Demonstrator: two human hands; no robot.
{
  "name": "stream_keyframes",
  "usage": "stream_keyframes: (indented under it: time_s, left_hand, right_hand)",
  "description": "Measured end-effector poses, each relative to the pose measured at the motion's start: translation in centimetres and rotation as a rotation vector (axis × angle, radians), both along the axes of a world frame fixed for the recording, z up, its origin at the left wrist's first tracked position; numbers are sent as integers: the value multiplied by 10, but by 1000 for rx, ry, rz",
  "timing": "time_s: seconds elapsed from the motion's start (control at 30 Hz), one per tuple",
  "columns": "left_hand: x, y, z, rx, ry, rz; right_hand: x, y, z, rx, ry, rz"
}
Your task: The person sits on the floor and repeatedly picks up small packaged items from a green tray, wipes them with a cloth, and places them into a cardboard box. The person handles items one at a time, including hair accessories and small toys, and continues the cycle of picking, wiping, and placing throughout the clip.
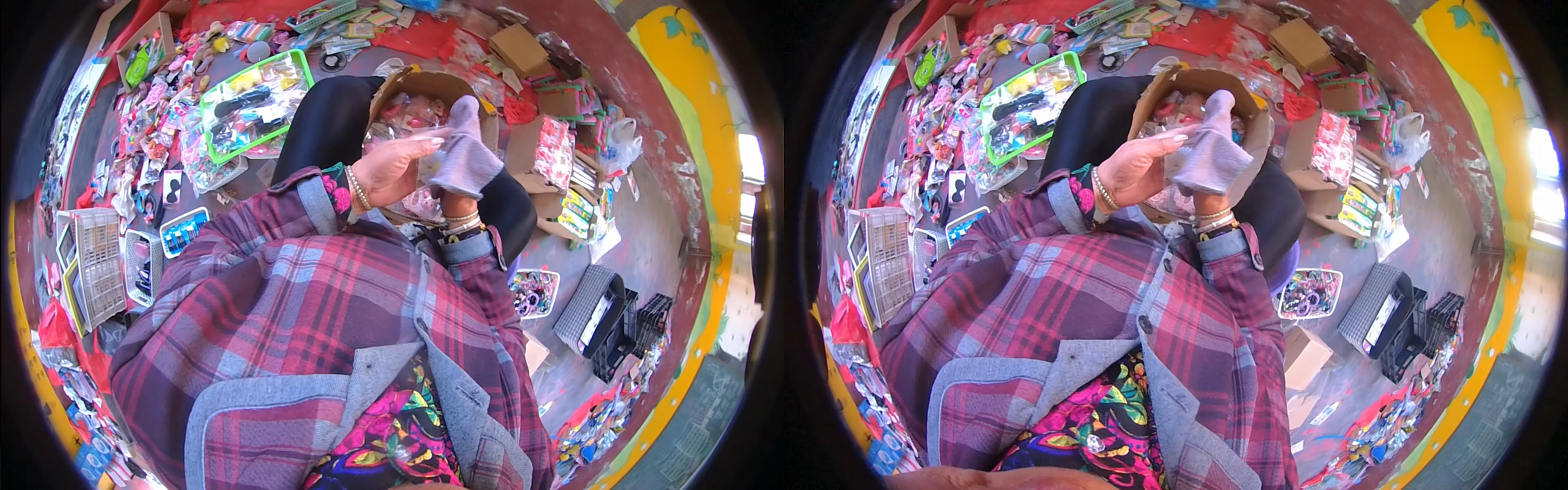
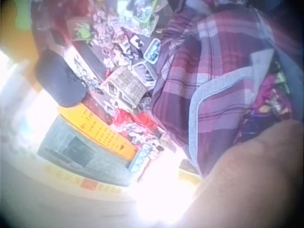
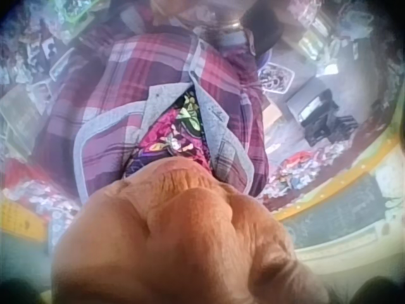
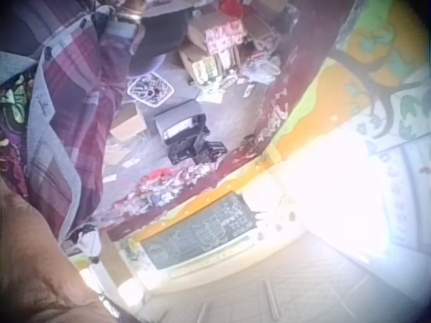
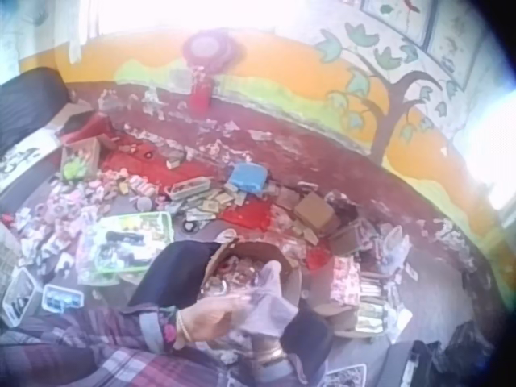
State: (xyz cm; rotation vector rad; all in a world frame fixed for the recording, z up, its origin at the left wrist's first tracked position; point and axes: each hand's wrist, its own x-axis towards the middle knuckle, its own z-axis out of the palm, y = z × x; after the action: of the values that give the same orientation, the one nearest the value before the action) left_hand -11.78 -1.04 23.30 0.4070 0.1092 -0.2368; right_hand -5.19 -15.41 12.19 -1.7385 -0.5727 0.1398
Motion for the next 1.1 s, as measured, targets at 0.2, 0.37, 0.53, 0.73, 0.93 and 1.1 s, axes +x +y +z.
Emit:
stream_keyframes:
  time_s: [0.2,0.37,0.53,0.73,0.93,1.1]
  left_hand:
    - [7,37,-17,-77,-29,156]
    - [-2,137,-48,32,-52,616]
    - [-54,252,-104,83,219,1006]
    - [-62,298,-174,316,316,1097]
    - [10,337,-209,1082,610,1118]
    - [49,376,-239,1557,653,898]
  right_hand:
    - [12,11,67,353,442,34]
    - [14,-13,48,750,888,-123]
    - [32,-50,-27,571,742,140]
    - [31,-47,-42,609,886,121]
    - [21,-30,-20,714,1053,68]
    - [18,-16,-10,631,1077,-95]
